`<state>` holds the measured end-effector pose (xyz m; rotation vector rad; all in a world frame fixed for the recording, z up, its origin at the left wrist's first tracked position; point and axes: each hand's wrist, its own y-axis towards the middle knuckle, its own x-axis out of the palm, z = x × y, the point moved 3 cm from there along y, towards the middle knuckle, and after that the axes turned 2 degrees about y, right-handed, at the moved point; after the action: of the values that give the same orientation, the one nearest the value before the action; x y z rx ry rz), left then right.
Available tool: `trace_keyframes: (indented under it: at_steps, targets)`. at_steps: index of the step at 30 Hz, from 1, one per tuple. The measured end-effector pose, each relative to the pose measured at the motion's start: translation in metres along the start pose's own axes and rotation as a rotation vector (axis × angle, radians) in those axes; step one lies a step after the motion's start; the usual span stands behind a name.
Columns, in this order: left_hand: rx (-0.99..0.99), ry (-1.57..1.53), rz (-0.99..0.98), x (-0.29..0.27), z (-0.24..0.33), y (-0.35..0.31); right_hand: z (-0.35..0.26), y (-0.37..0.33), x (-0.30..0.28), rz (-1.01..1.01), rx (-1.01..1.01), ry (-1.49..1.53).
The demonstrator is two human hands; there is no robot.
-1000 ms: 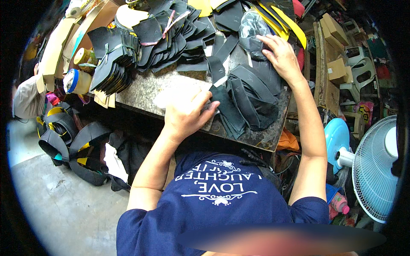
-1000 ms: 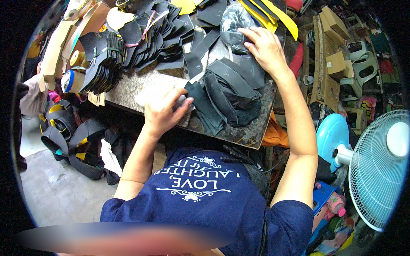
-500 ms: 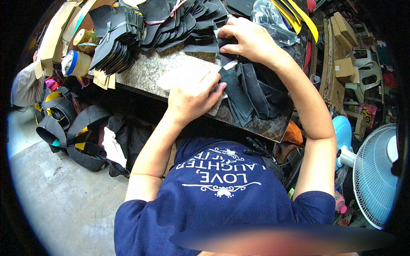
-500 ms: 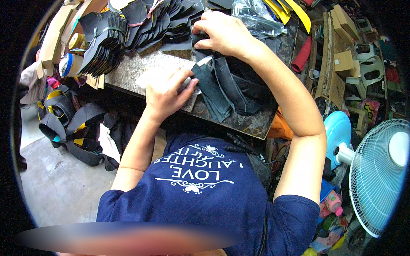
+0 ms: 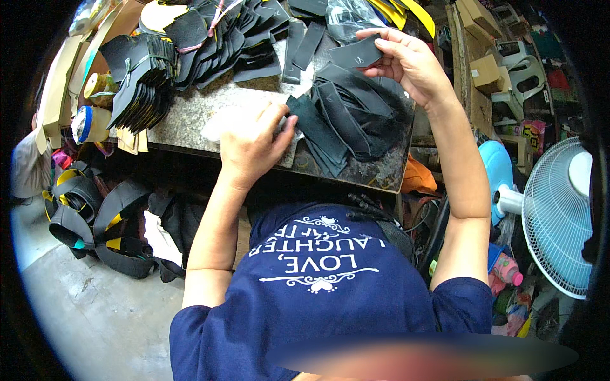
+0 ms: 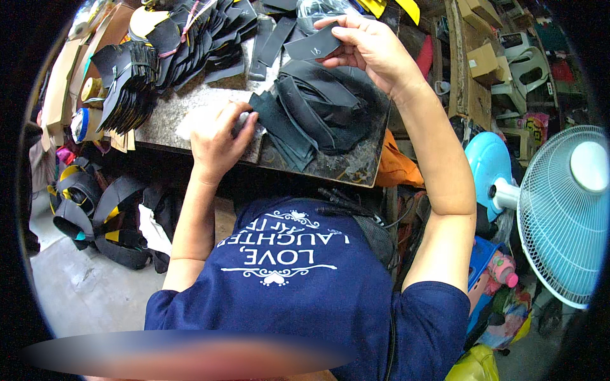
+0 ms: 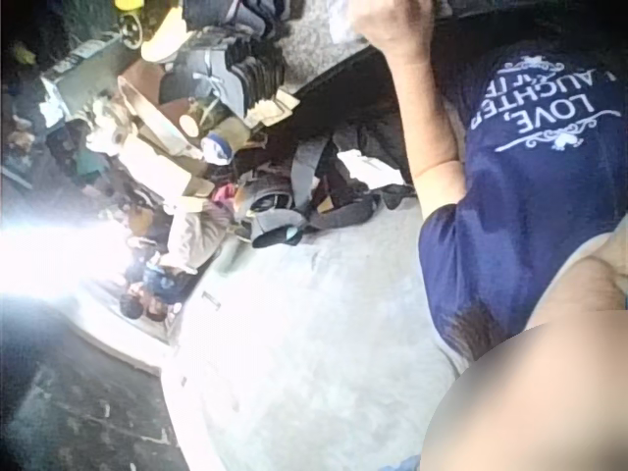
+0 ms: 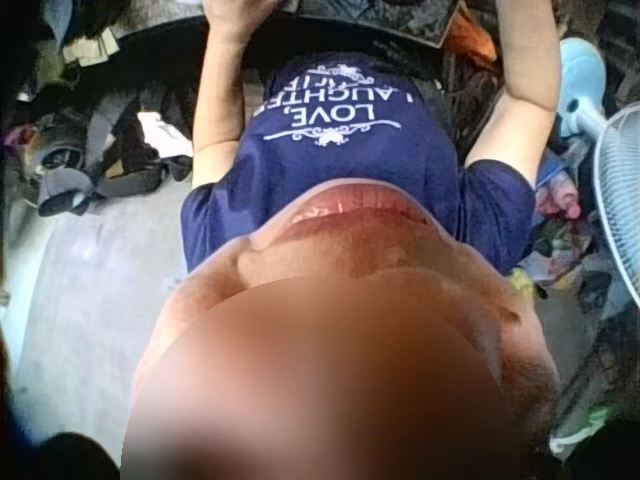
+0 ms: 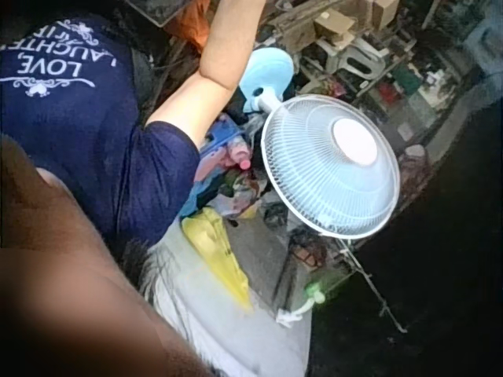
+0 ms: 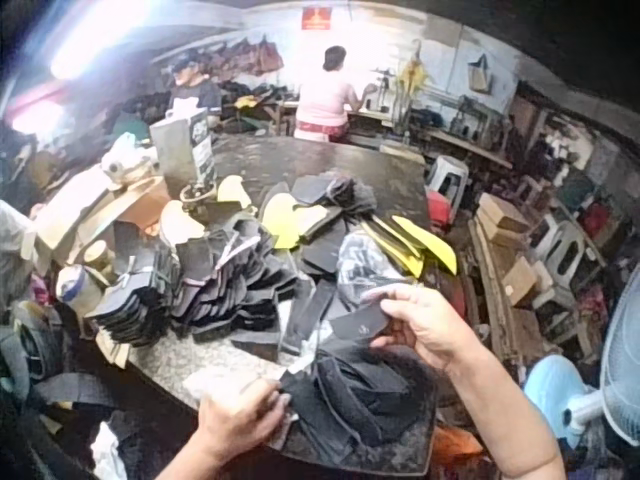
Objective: The person retrieves an orange tote bag from under a workbench, then repeatedly places black and yellow foam pieces into the bag. The person also handles a small plastic bag containing black foam pieces and places it into the tote bag.
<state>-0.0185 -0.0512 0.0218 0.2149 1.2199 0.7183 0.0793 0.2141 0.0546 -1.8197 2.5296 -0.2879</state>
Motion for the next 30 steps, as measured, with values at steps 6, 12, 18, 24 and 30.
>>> trace_keyframes:
  at_steps: [6, 12, 18, 24, 30]
  targets:
    - [0.004, 0.012, -0.006, 0.003, -0.003, -0.001, 0.004, -0.027, -0.003, 0.041, -0.043, 0.043]
    - [0.076, 0.082, 0.200, -0.005, -0.001, -0.002, 0.006, -0.049, -0.013, 0.080, -0.058, 0.065]
    - [0.045, 0.114, 0.312, -0.013, -0.002, -0.004, 0.009, -0.067, -0.023, 0.021, -0.157, 0.095]
    - [0.081, 0.181, 0.416, -0.030, -0.008, 0.002, 0.012, -0.084, -0.054, 0.142, -0.182, 0.133]
    - [0.204, 0.036, 0.274, -0.030, 0.026, 0.011, 0.023, -0.110, -0.076, 0.254, -0.183, 0.127]
